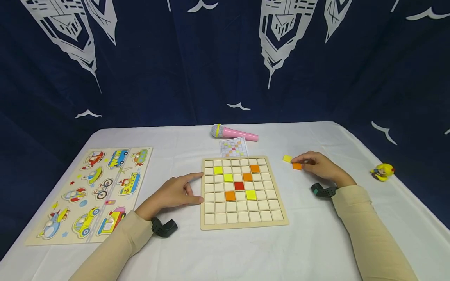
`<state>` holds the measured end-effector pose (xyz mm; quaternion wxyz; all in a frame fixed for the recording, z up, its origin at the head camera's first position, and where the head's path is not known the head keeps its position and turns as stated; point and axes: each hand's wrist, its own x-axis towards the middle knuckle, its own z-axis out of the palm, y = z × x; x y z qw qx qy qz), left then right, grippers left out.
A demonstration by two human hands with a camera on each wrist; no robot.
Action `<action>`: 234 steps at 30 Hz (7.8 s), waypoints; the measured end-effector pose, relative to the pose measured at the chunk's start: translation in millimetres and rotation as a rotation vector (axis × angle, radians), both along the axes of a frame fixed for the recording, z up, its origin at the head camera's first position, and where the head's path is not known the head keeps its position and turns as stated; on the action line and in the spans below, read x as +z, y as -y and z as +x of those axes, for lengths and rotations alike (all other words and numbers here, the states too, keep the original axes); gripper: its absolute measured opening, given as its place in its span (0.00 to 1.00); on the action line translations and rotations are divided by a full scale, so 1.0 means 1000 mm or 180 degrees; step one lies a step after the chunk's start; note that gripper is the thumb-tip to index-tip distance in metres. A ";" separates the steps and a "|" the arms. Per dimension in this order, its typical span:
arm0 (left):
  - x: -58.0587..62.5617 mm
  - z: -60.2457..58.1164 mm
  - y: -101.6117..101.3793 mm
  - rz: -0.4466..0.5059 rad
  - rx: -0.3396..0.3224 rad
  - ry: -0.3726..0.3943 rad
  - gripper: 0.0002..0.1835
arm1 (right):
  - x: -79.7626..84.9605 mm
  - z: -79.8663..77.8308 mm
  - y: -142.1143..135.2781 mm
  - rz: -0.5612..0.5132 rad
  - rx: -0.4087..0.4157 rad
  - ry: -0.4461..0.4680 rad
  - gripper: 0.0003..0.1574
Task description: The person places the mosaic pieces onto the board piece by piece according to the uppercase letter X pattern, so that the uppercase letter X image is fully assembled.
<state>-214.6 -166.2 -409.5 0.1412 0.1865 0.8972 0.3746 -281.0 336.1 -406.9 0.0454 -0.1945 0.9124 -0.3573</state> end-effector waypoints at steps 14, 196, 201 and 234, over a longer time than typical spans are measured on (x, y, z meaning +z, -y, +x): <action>-0.001 -0.001 0.000 -0.0051 0.0018 -0.0013 0.46 | 0.016 0.004 0.000 0.0179 0.0123 0.0552 0.18; -0.003 -0.002 0.001 -0.0031 -0.0026 -0.0089 0.46 | -0.005 -0.011 0.030 -0.1131 -0.0864 0.0230 0.24; -0.004 -0.002 0.001 -0.0020 -0.0028 -0.0075 0.46 | -0.009 -0.013 0.028 -0.1013 -0.0859 0.0230 0.21; -0.004 -0.004 0.002 -0.0021 -0.0036 -0.0069 0.46 | 0.014 -0.002 0.035 0.0313 -0.0476 0.0154 0.19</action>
